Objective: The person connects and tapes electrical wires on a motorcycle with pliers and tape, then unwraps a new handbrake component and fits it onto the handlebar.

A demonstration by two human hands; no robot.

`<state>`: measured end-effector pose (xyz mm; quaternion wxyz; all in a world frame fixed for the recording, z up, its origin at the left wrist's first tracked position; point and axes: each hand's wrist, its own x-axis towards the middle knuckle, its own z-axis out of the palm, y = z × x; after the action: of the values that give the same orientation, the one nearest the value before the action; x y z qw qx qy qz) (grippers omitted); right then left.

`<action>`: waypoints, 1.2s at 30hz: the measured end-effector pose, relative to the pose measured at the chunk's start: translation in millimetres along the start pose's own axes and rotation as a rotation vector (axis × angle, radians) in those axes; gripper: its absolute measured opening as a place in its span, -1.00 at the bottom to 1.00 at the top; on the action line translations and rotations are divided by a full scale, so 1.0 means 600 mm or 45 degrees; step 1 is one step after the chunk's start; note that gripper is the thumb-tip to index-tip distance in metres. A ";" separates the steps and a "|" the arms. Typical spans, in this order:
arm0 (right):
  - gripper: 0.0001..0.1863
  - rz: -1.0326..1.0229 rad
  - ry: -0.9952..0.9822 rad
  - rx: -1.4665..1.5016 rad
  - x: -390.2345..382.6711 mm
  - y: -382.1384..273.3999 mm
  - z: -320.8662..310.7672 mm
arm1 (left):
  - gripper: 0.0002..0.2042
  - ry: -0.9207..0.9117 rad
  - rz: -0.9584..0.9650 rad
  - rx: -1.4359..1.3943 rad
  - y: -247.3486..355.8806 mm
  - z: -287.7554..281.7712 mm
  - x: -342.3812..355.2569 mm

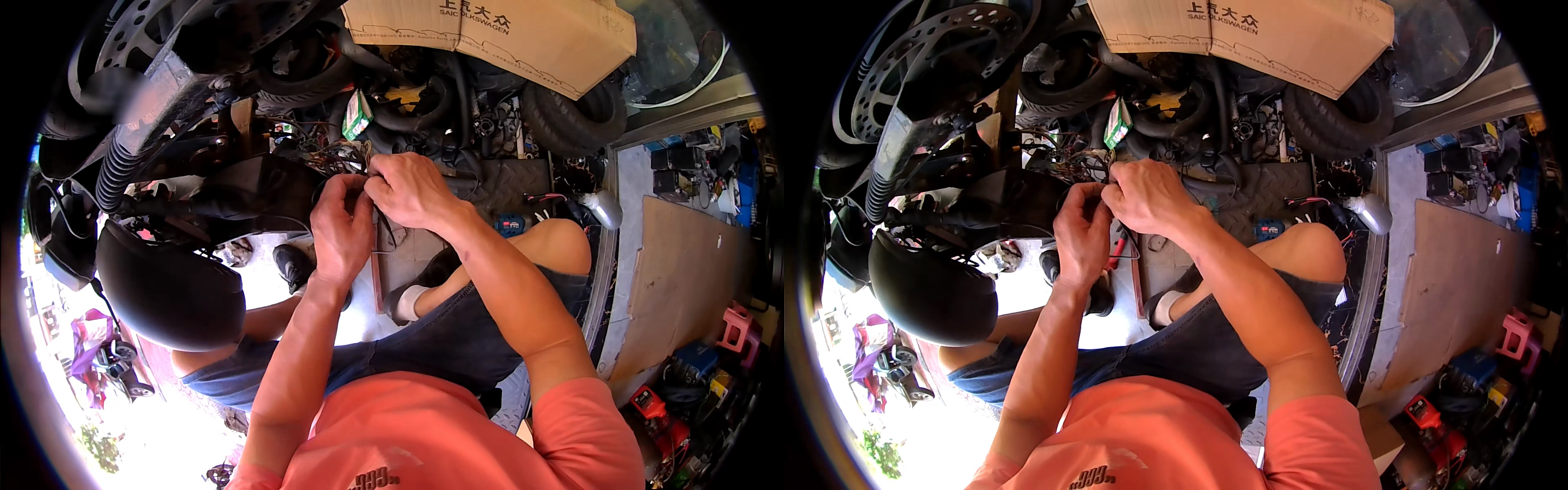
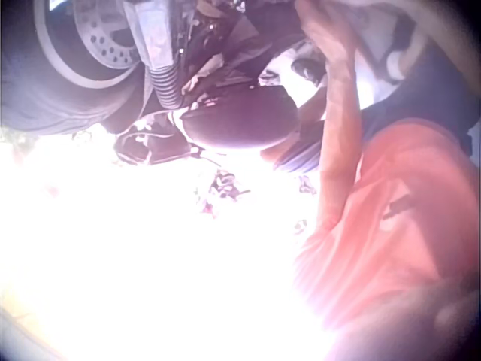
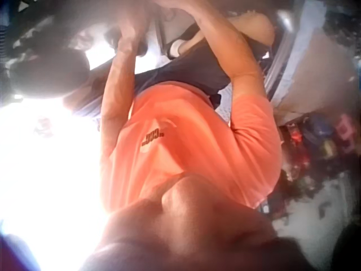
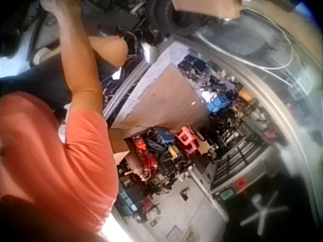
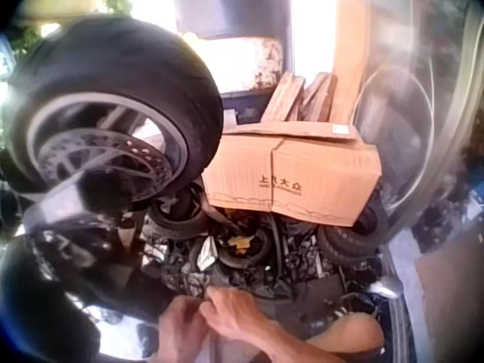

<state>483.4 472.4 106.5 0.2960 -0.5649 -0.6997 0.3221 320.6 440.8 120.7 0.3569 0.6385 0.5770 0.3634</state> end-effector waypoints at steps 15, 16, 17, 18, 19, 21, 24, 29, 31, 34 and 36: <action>-0.74 0.015 -0.059 0.408 0.006 0.030 -0.003 | -0.90 0.013 0.085 0.159 -0.002 -0.012 0.001; -0.75 0.051 -0.082 0.517 0.009 0.034 -0.008 | -0.90 0.011 0.068 0.172 -0.005 -0.016 -0.001; -0.77 0.092 -0.100 0.619 0.011 0.040 -0.016 | -0.90 0.004 0.032 0.153 -0.005 -0.017 -0.002; -0.82 0.198 -0.102 0.817 0.013 0.051 -0.018 | -0.90 -0.003 -0.005 0.133 -0.004 -0.019 -0.002; -0.84 0.244 -0.045 0.832 0.019 0.064 -0.019 | -0.90 -0.009 -0.041 0.114 -0.004 -0.021 -0.003; -0.84 0.397 0.040 0.658 0.022 0.080 -0.028 | -0.90 -0.008 -0.064 0.102 -0.002 -0.021 -0.005; -0.70 0.482 -0.111 -0.076 0.014 0.146 0.008 | -0.88 0.005 -0.003 0.085 -0.006 -0.023 -0.004; -0.62 0.717 -1.031 -0.182 -0.034 0.133 0.134 | -0.89 0.043 0.145 0.026 -0.028 -0.023 -0.004; -0.61 0.586 -1.231 -0.210 -0.066 0.093 0.212 | -0.89 0.038 0.130 -0.016 -0.029 -0.021 -0.007; -0.60 0.404 -1.435 -0.261 -0.104 0.038 0.334 | -0.91 0.061 0.136 0.018 -0.029 -0.021 -0.010; -0.59 0.346 -1.485 -0.298 -0.113 0.018 0.383 | -0.91 0.058 0.177 0.008 -0.019 -0.024 -0.007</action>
<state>323.8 380.6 -47.5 -0.2438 -0.4084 -0.6989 0.5342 301.9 438.3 117.3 0.3158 0.6697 0.5403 0.3999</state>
